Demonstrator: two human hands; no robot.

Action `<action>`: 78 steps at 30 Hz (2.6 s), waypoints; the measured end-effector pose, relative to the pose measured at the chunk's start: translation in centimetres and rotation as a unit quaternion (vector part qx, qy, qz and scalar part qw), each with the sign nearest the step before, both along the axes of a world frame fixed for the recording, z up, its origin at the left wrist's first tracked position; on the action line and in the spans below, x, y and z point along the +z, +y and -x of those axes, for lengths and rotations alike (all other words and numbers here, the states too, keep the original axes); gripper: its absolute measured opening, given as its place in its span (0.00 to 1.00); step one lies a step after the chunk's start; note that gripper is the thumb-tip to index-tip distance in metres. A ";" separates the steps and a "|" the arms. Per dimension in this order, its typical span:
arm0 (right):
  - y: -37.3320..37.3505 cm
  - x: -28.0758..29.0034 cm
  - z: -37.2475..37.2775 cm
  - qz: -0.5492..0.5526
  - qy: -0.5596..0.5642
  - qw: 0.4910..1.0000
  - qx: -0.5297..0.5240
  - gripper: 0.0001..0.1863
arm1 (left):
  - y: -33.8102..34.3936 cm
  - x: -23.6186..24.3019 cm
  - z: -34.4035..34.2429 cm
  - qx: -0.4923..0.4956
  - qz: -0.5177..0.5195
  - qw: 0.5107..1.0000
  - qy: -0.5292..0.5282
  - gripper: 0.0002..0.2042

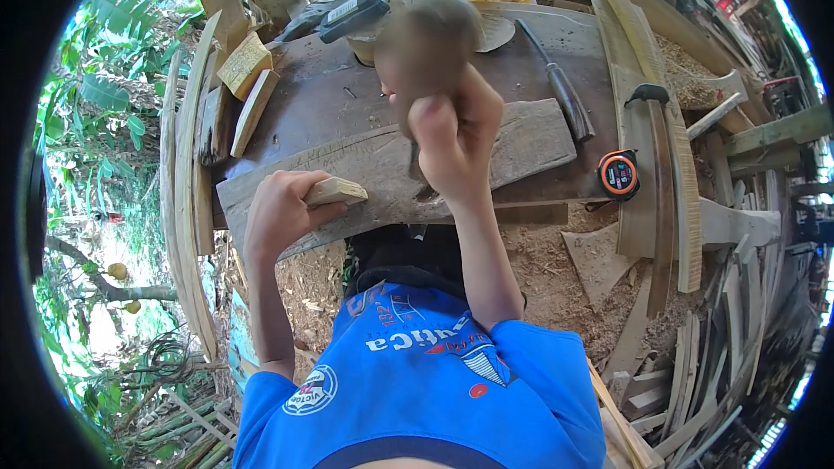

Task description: The person carves small wooden blocks using a machete and a sanding disc at an outdoor workbench. They smooth the wood with the sanding disc, then use the machete to shave and shape the blocks, occasionally wiping the surface with a cloth. The person handles multiple wooden pieces, including a larger block with carved patterns, and uses a hammer to tap the wood.

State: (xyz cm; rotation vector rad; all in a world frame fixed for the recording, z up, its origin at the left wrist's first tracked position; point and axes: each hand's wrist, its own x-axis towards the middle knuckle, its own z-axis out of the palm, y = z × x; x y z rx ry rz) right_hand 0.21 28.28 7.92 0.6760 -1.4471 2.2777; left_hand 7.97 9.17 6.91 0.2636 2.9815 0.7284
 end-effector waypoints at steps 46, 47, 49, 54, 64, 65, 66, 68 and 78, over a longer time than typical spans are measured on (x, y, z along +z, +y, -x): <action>1.4 -1.3 -3.2 0.148 -0.030 0.984 -0.090 0.12 | 1.7 -2.4 -3.1 -0.022 0.098 0.980 0.171 0.17; 1.7 -1.7 -3.1 0.106 -0.041 0.988 -0.104 0.12 | 2.1 -2.4 -3.5 -0.015 0.111 0.979 0.169 0.19; 2.1 -1.8 -3.0 0.073 -0.012 0.993 -0.089 0.12 | 2.2 -2.6 -3.9 -0.009 0.121 0.976 0.179 0.19; 2.6 -2.2 -3.4 0.115 0.041 0.993 0.010 0.09 | 2.3 -3.1 -4.1 -0.008 0.129 0.972 0.195 0.18; 4.7 4.3 -8.1 0.197 0.202 0.958 0.045 0.18 | 2.1 -3.5 -4.4 0.011 0.118 0.974 0.195 0.18; 5.1 4.5 -8.4 0.184 0.218 0.956 0.065 0.18 | 2.1 -3.4 -4.4 0.011 0.115 0.974 0.194 0.17; 5.4 4.6 -8.7 0.171 0.234 0.953 0.084 0.17 | 2.0 -3.4 -4.4 0.011 0.116 0.974 0.194 0.17; 4.0 3.0 -8.5 0.118 0.163 0.974 0.107 0.14 | 1.9 -3.5 -4.1 -0.003 0.116 0.973 0.198 0.16; 2.0 3.1 -6.7 0.138 0.168 0.966 0.141 0.11 | 1.6 -2.7 -3.6 -0.014 0.134 0.967 0.214 0.08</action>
